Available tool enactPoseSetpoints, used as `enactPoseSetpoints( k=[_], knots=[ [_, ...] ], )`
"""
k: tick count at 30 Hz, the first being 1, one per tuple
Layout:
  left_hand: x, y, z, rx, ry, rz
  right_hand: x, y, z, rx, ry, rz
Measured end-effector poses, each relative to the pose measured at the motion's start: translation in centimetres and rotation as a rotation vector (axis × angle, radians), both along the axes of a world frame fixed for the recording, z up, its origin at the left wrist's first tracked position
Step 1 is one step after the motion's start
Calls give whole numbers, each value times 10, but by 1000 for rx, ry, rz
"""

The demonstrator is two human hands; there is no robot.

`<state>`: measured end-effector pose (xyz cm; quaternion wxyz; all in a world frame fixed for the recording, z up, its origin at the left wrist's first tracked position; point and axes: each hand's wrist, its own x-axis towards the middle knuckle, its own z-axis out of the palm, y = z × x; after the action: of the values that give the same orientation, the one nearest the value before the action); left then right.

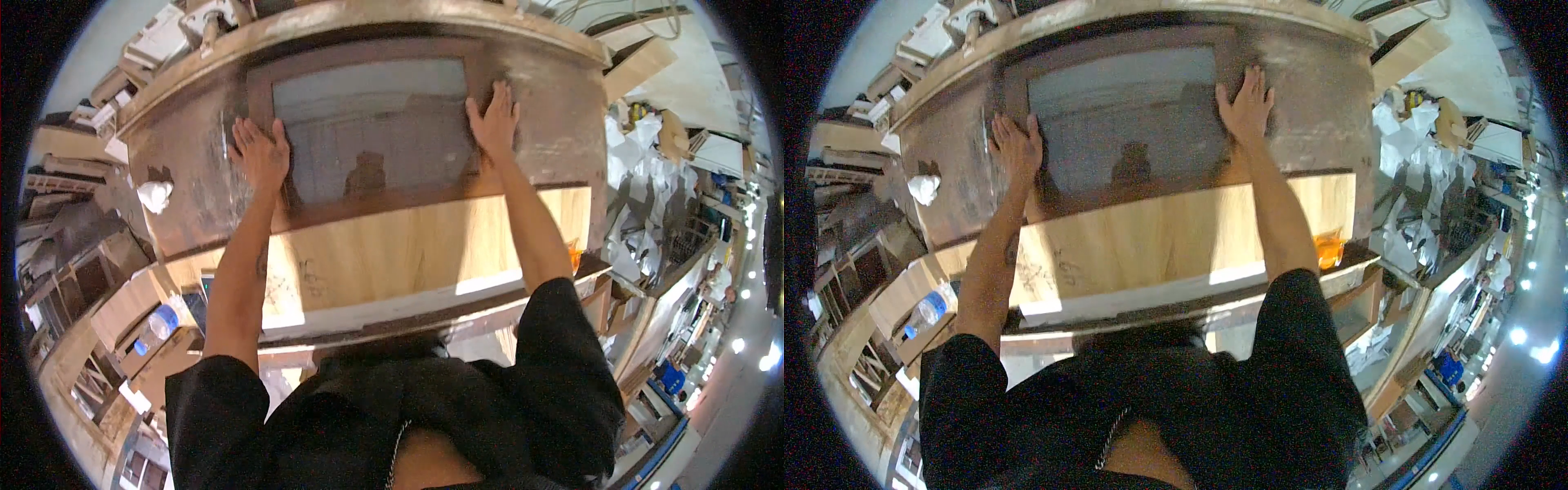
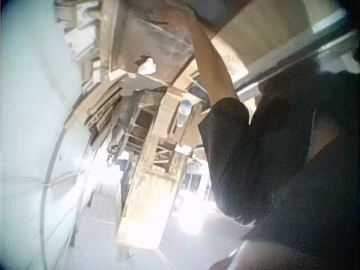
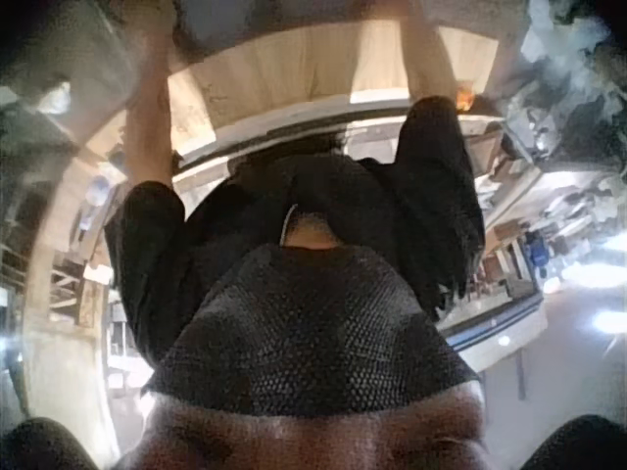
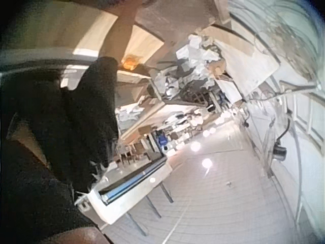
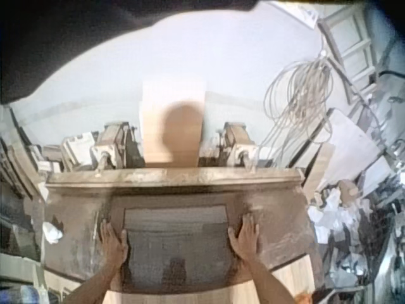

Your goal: The person picks up wood and glass frames from a pile, places them individually onto a workbench to press them down, and then sets them onto a wooden board on the floor.

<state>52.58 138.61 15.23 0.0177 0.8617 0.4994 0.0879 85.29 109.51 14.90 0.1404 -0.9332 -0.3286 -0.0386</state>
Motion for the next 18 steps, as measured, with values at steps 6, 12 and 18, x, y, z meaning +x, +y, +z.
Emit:
enactPoseSetpoints(
  k=[6,12,18],
  knots=[
    [12,-3,18,-41,41,11,0,6,16,-49,-13,-57],
    [1,2,12,-67,-93,40,-1,12,11,-105,43,-46],
    [1,-1,13,-75,-64,19,-1,12,13,-139,59,-58]
  ],
)
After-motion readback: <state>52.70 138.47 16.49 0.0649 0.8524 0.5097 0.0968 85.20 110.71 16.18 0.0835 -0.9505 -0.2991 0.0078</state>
